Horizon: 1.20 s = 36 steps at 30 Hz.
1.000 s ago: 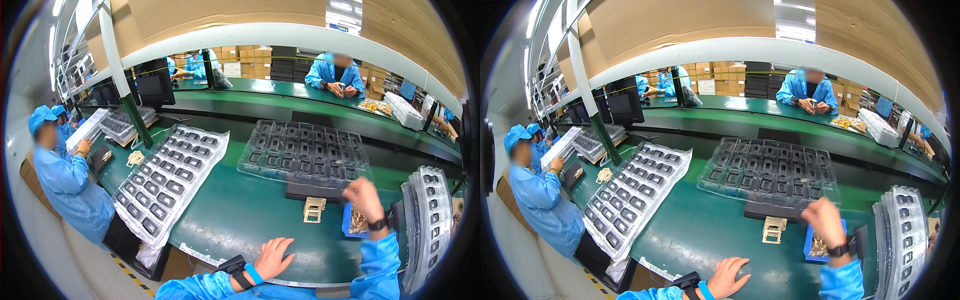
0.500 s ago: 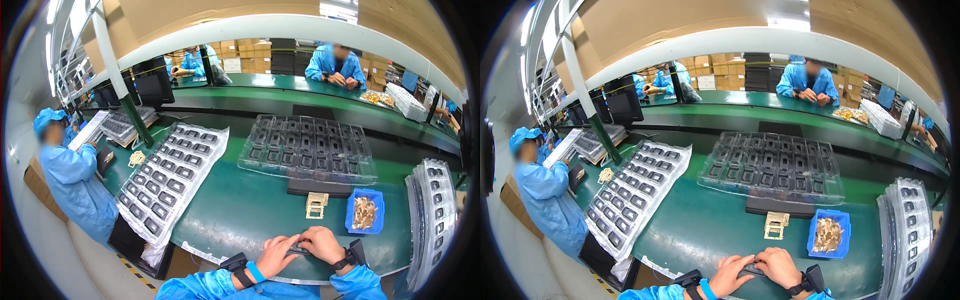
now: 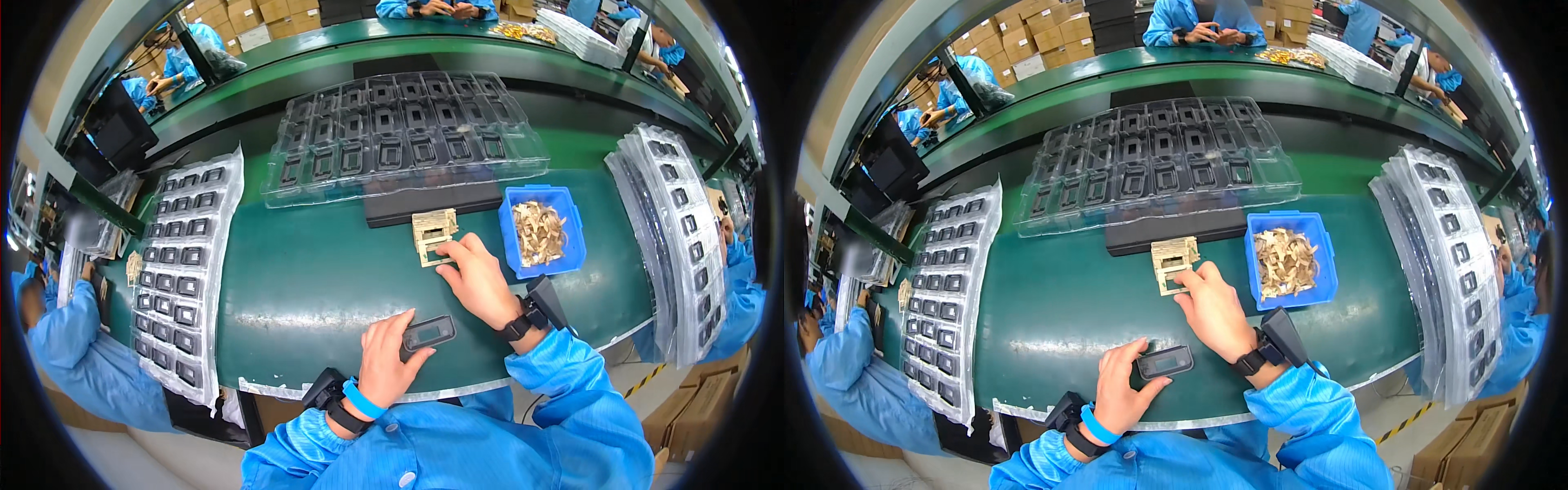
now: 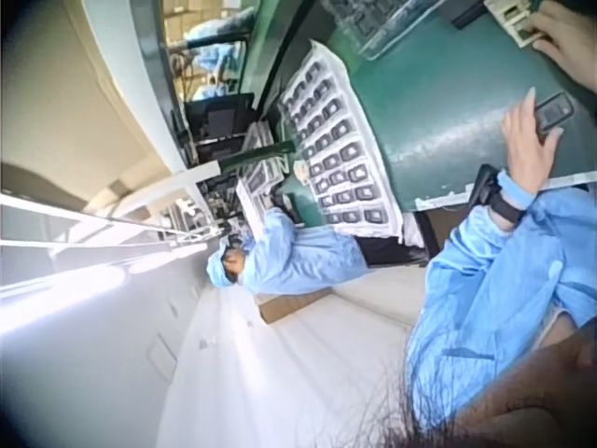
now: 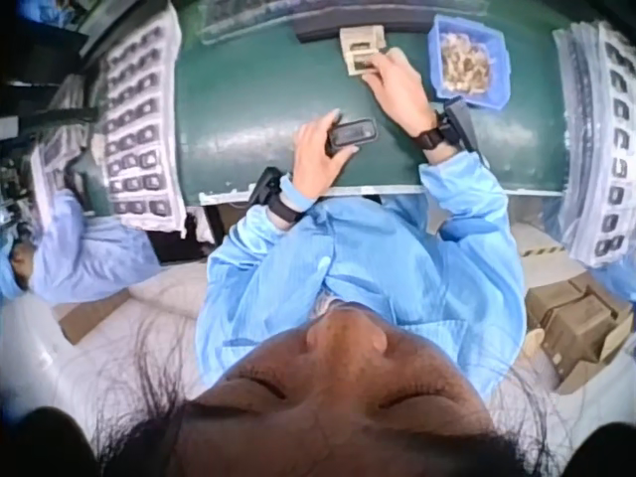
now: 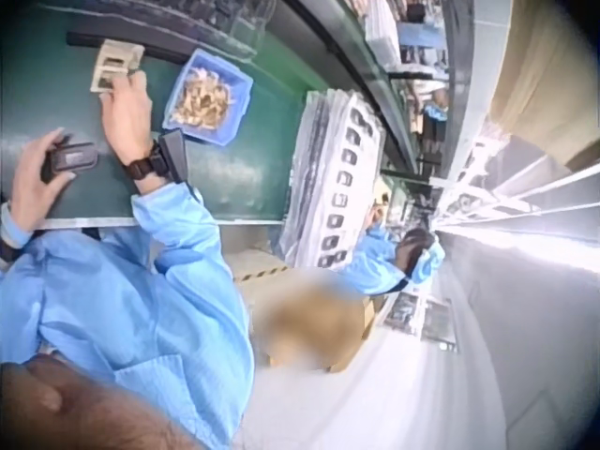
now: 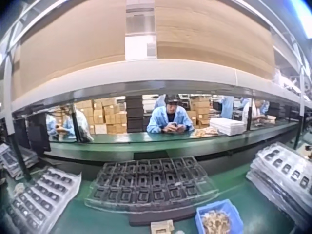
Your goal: Assembling small plastic and metal components at a factory assembly line workstation.
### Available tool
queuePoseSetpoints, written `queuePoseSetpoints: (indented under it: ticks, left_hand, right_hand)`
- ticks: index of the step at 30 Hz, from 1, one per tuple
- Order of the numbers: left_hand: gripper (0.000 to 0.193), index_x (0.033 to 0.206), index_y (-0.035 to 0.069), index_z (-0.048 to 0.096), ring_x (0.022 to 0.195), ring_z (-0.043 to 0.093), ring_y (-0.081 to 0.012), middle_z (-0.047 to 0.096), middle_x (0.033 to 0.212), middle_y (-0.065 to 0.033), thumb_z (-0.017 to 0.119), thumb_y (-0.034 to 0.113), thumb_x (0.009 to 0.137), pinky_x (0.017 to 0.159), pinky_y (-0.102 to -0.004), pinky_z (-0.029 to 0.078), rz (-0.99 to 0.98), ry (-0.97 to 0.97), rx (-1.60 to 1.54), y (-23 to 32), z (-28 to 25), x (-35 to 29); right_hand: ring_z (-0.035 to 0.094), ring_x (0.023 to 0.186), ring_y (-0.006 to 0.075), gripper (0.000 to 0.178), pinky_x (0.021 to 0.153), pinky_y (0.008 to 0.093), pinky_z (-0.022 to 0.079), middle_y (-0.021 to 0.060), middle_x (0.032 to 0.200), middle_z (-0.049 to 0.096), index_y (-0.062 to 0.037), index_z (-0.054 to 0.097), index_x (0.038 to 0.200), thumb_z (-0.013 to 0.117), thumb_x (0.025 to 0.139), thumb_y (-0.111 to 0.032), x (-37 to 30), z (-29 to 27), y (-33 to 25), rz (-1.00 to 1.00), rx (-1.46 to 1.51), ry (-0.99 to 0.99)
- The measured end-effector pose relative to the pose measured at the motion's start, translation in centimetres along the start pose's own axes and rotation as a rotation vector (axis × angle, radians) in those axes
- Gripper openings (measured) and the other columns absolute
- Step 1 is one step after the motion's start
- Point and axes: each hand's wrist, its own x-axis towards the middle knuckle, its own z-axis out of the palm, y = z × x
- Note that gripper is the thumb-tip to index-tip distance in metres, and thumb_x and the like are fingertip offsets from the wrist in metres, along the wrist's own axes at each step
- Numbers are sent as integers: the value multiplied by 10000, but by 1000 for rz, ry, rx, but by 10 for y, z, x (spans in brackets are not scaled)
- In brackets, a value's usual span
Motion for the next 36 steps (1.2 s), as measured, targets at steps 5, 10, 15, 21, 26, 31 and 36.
queuePoseSetpoints:
  ticks: [5,10,15,21,26,31,36]
  left_hand:
    - [726,1282,34,520,1004,576,-313,611,1138,-143,872,147,657,907,-406,453,-9,-5,1,6,-3,-1]
    - [578,1258,2,533,943,585,-273,610,1089,-149,796,115,756,842,-375,485,-63,37,-90,5,-12,5]
    - [168,999,-21,673,722,597,-175,654,884,-120,680,76,862,668,-305,489,-187,17,-146,17,-42,51]
    - [119,883,-21,703,591,565,-144,638,709,-95,668,92,874,548,-287,441,-291,-76,-172,14,-42,59]
    - [120,905,-24,705,597,551,-130,638,713,-101,656,83,884,551,-283,437,-373,-16,-228,15,-27,54]
    - [115,927,-25,699,639,571,-158,655,768,-113,650,74,893,593,-293,455,-334,12,-249,22,-19,52]
    - [121,945,-25,696,666,603,-166,666,792,-121,651,75,894,615,-286,471,-281,42,-229,26,-16,52]
  right_hand:
    - [605,845,385,166,738,468,512,152,960,537,-63,605,1016,649,863,-109,2,2,6,-94,-157,-137]
    - [585,901,347,161,757,435,515,135,958,525,-42,574,1001,591,842,-68,-3,-6,-7,-365,-178,-165]
    - [561,872,267,121,743,368,516,94,910,495,-53,549,918,580,805,-83,-13,-13,-26,-617,-260,-194]
    - [550,847,275,125,733,380,484,95,896,487,-49,573,921,631,813,-73,-15,-9,-18,-550,-22,-132]
    - [549,841,301,138,730,404,464,100,909,498,-42,602,919,681,808,-65,-20,-5,-20,-462,160,-37]
    - [551,865,289,122,741,411,452,93,914,500,-50,601,902,678,813,-83,-21,-3,-17,-425,182,-23]
    - [543,852,265,103,721,394,409,79,898,493,-53,583,884,658,830,-99,-21,0,-14,-451,135,-10]
